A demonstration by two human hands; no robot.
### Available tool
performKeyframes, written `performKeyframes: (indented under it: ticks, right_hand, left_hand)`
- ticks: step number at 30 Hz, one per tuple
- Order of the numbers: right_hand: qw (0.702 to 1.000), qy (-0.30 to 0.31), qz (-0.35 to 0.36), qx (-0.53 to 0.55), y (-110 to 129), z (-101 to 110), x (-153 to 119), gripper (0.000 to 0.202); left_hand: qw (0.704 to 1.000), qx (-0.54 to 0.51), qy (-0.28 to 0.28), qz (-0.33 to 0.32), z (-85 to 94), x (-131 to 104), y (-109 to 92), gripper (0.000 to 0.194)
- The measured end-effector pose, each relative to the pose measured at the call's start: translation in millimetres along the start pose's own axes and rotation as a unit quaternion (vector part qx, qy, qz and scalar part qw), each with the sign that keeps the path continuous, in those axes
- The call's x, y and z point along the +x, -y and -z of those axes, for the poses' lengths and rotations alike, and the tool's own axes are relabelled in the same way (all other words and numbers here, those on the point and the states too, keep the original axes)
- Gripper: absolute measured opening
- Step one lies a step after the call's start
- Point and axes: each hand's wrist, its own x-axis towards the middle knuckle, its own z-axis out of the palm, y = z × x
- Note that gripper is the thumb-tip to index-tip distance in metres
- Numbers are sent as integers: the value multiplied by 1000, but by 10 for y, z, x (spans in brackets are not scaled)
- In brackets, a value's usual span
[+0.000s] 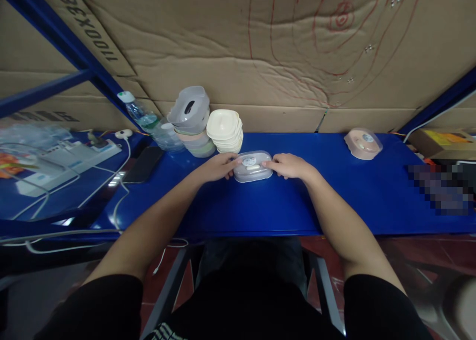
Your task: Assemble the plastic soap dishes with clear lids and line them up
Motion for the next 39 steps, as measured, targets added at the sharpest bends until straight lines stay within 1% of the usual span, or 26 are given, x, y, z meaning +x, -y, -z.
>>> performKeyframes:
  ticks: [3,6,8,9,10,11,12,13,14,15,16,18,20,22,24,25,27,29,31,34,36,39]
  right_hand:
    - [1000,-1,3,-14,9,1,-7,54]
    - [1000,-5,0,-30,-8,-12,16,56]
    - [998,-38,-5,-52,-40,-32,44,59]
    - [995,-74,-1,-63,-60,-46,61,59]
    - [990,-117,19,-73,-83,-64,78,60]
    - [982,-161,58,-79,-105,-86,97,61]
    - [970,-198,113,-80,-126,-113,117,64]
    - [957,-219,175,-78,-146,-144,138,66]
    - [943,-223,235,-76,-163,-179,161,66]
    - [932,-215,283,-74,-179,-214,187,64]
    - [925,-198,315,-72,-195,-246,214,61]
    - [923,-164,340,-70,-237,-286,271,58]
    - [928,-153,333,-72,-304,-266,318,60]
    - [936,-169,297,-86,-403,-176,338,61]
    - [946,-202,226,-118,-532,-31,318,61]
    - [950,-221,172,-140,-605,52,292,62]
    - [947,-255,37,-190,-770,219,213,69]
    - [930,-276,-95,-225,-955,369,116,76]
    - [909,-294,-183,-232,-1156,491,24,73]
    - [883,-338,-262,-194,-1454,620,-67,63]
    - [865,-367,-310,-148,-1626,668,-89,62]
    - [846,-401,-341,-89,-1824,682,-87,65]
  left_hand:
    - [1000,19,-1,-8,3,-22,-10,40]
    - [999,32,-4,-6,9,-26,-3,41]
    - [999,33,-2,-3,17,-17,5,41]
    - [999,34,-1,-2,21,-10,9,41]
    - [999,35,0,1,23,-3,12,41]
    - [999,37,0,3,24,4,14,41]
    - [999,37,-1,4,23,10,14,41]
    - [999,37,-1,4,20,14,12,42]
    - [999,38,0,2,17,16,8,42]
    - [999,42,-1,-2,13,14,2,43]
    - [999,52,-4,-6,11,10,-7,45]
    - [996,91,-16,-15,12,-7,-30,51]
    - [989,143,-32,-16,21,-29,-56,61]
    - [980,190,-50,-10,32,-50,-77,66]
    - [970,231,-71,-2,39,-65,-87,67]
    - [965,248,-79,0,40,-69,-87,68]
    - [959,272,-79,-2,40,-71,-80,72]
    - [958,281,-60,-8,39,-66,-69,74]
    - [958,282,-45,-12,39,-61,-60,74]
    - [959,282,-39,-18,39,-60,-53,73]
    - [959,281,-36,-24,38,-63,-49,73]
    - [959,280,-34,-32,35,-64,-35,72]
